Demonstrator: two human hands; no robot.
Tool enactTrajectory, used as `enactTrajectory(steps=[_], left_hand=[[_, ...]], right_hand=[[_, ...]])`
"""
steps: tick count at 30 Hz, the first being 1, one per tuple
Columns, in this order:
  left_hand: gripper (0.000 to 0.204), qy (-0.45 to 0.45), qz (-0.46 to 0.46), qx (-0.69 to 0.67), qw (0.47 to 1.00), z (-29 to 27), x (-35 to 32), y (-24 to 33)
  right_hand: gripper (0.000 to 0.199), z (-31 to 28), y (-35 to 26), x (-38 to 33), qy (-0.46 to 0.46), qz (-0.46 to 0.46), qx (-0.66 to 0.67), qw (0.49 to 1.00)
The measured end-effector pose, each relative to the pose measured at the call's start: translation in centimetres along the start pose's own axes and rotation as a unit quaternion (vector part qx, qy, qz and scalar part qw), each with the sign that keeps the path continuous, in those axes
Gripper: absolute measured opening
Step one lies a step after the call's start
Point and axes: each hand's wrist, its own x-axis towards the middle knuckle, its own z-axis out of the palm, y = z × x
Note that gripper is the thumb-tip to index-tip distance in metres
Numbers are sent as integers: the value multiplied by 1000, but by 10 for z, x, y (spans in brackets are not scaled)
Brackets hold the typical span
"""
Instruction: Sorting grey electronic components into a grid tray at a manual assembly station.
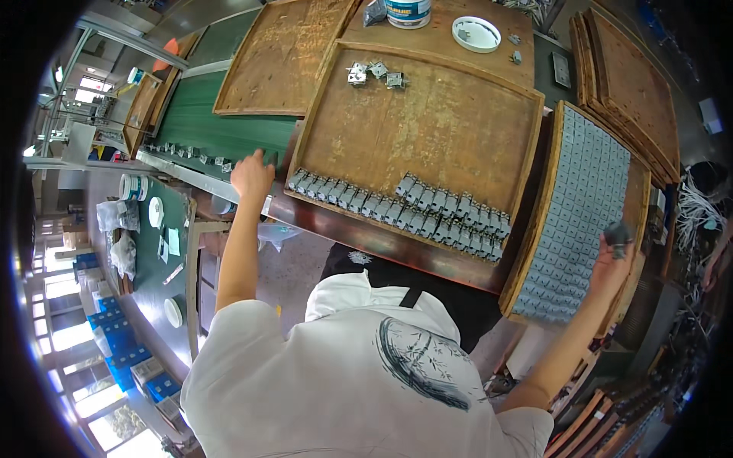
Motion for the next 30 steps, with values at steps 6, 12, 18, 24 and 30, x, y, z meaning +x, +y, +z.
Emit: enactTrajectory(steps=[6,12,18,24,30], left_hand=[[34,-72,-6,-123,990,42,10,-33],[34,-122,10,-757,642,-29,-25,34],[39,-257,175,-807,502,-93,-107,132],[33,-374,248,-799,401,-114,-147,166],[32,-380,257,-762,457,-106,-163,180]], right_hand=[[34,97,3,-69,-61,-26,-78,995],[32,201,-7,-149,-142,-1,-83,986],[27,255,-27,-211,-309,-120,-366,870],[31,251,-36,-218,-304,-262,-397,825],[30,231,-39,-215,-306,-302,-417,801]])
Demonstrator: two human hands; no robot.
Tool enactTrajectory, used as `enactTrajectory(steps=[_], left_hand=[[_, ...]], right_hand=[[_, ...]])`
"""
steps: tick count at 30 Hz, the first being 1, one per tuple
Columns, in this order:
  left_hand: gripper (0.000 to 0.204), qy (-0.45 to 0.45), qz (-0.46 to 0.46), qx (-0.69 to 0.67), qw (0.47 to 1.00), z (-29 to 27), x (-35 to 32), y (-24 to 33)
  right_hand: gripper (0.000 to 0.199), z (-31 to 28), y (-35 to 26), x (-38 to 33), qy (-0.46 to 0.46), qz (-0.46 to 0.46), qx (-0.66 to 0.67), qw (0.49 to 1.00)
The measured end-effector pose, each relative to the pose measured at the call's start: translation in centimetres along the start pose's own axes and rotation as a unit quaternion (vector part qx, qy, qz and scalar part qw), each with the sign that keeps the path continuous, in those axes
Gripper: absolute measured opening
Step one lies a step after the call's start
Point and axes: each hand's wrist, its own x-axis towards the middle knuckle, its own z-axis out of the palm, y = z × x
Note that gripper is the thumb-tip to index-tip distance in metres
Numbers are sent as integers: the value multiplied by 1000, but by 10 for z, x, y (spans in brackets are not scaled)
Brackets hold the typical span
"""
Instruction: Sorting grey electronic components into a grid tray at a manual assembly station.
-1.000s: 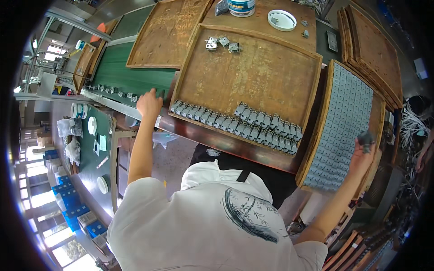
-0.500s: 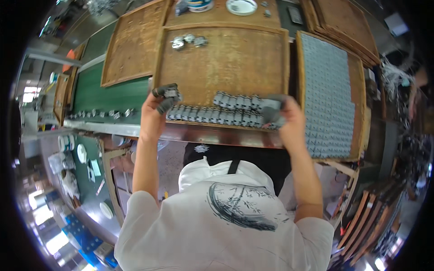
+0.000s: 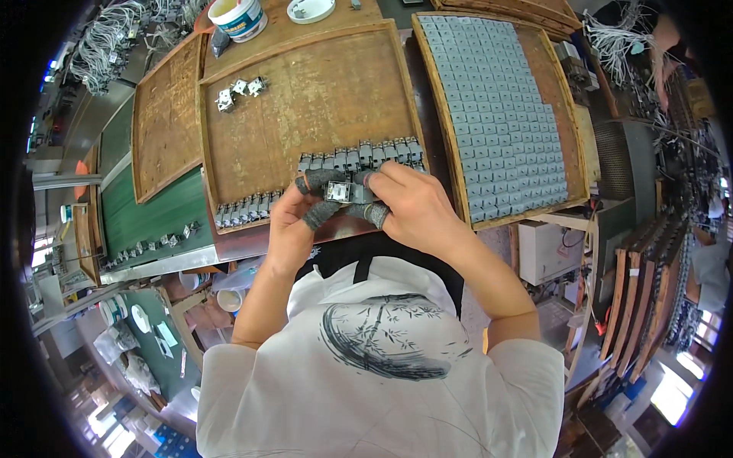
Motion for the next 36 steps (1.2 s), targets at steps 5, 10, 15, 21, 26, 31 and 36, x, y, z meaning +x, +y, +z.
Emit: enactTrajectory(steps=[5,10,15,21,26,31,36], left_hand=[[37,14,-9,-19,1000,19,4,-9],[55,28,10,115,993,34,15,-7],[79,45,104,382,917,39,18,-24],[77,-25,159,331,930,38,27,-29],[70,-70,225,393,889,39,29,-23],[68,-78,272,404,870,44,37,-26],[57,-57,244,435,865,32,52,-29]], right_hand=[[30,2,7,-2,-5,7,-23,1000],[28,24,21,-12,68,30,-76,994],[29,25,17,-17,46,88,-29,995],[39,12,38,-17,-108,281,247,921],[30,16,43,-31,-62,133,124,981],[29,9,48,-28,-47,147,146,977],[32,-17,77,-18,-150,198,136,959]])
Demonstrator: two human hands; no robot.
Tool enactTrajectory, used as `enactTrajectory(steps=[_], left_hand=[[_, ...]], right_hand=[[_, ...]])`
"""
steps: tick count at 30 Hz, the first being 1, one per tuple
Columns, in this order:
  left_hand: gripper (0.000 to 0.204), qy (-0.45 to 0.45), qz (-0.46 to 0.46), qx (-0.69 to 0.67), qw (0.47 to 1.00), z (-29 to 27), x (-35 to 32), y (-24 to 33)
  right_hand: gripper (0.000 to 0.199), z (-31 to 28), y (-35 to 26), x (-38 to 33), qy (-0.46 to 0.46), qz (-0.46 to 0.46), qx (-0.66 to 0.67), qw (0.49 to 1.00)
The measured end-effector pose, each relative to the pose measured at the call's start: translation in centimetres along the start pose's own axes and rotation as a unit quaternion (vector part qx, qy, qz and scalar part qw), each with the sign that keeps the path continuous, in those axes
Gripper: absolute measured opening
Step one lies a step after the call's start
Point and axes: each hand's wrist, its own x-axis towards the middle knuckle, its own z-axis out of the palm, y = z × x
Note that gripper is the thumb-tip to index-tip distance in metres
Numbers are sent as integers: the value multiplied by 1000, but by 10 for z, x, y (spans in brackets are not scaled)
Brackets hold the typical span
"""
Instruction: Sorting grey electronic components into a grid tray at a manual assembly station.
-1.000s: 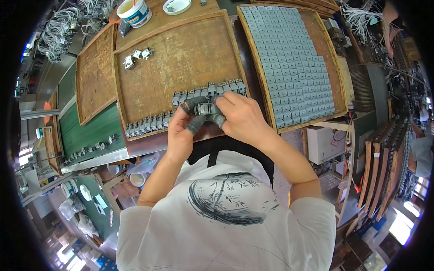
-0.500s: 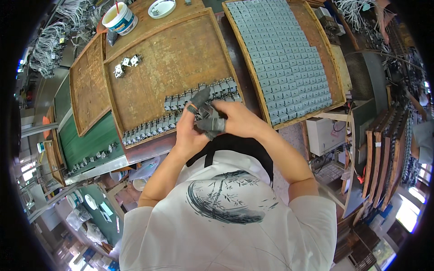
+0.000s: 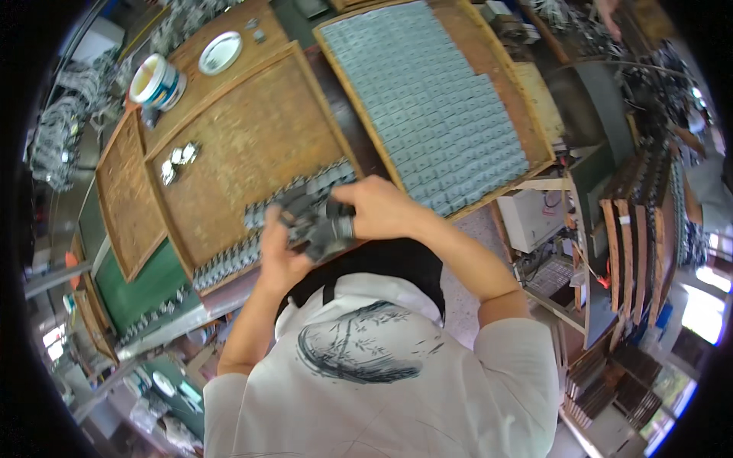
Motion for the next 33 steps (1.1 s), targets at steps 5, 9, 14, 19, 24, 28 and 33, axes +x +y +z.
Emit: enactTrajectory(steps=[5,9,14,19,24,28,33], left_hand=[[52,91,-274,-8,957,-69,-6,-60],[50,16,-403,-51,914,-124,-33,-119],[50,-213,-445,4,870,-121,6,-113],[61,-206,-376,-123,895,-109,-44,-166],[47,-41,-312,-13,949,-129,-62,-144],[31,206,-412,296,837,-190,-120,-135],[45,119,-675,347,640,-240,-179,-145]], right_hand=[[24,-115,109,6,475,130,-82,867],[41,-204,220,-2,406,364,-285,788],[54,-251,308,-31,359,299,-73,881],[43,-237,275,7,384,242,48,890],[39,-246,275,-13,549,137,197,800],[31,-206,230,-10,421,66,295,855],[29,-104,152,-3,400,52,359,842]])
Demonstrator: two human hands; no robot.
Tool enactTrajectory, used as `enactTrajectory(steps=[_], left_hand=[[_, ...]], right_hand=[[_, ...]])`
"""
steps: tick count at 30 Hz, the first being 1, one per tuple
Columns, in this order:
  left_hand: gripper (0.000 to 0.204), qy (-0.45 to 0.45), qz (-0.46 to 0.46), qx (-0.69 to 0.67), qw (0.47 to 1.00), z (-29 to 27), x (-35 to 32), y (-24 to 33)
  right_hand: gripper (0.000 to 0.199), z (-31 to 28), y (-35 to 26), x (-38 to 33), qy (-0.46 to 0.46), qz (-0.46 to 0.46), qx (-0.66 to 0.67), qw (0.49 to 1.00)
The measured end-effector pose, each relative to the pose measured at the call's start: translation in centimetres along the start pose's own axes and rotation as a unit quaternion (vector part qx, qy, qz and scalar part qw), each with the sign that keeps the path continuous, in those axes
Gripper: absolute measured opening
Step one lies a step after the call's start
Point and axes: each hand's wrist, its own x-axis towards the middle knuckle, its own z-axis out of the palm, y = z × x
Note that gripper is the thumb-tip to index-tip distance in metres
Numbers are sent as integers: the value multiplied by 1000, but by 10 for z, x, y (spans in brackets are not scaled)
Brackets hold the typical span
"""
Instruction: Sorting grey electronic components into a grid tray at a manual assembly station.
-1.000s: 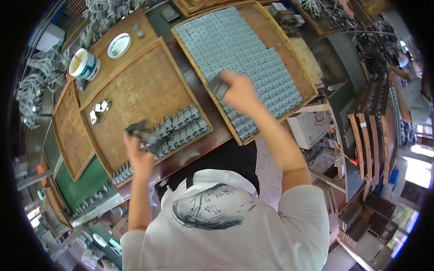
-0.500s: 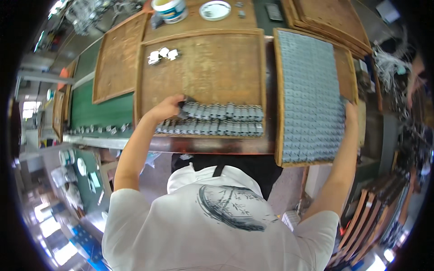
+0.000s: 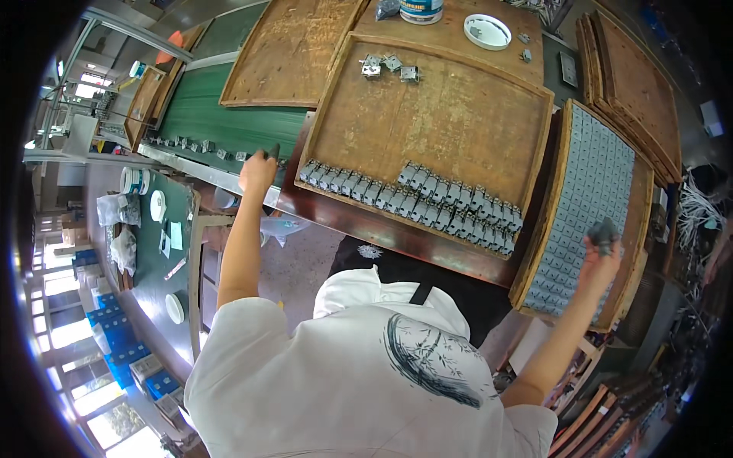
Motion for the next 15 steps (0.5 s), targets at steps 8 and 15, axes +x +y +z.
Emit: enactTrajectory(steps=[8,15], left_hand=[[36,43,61,-359,930,48,13,-21],[35,-244,203,-727,609,-15,-129,73]], right_hand=[[29,155,-28,-102,-150,23,-49,987],[34,212,-50,-174,-322,64,-144,934]])
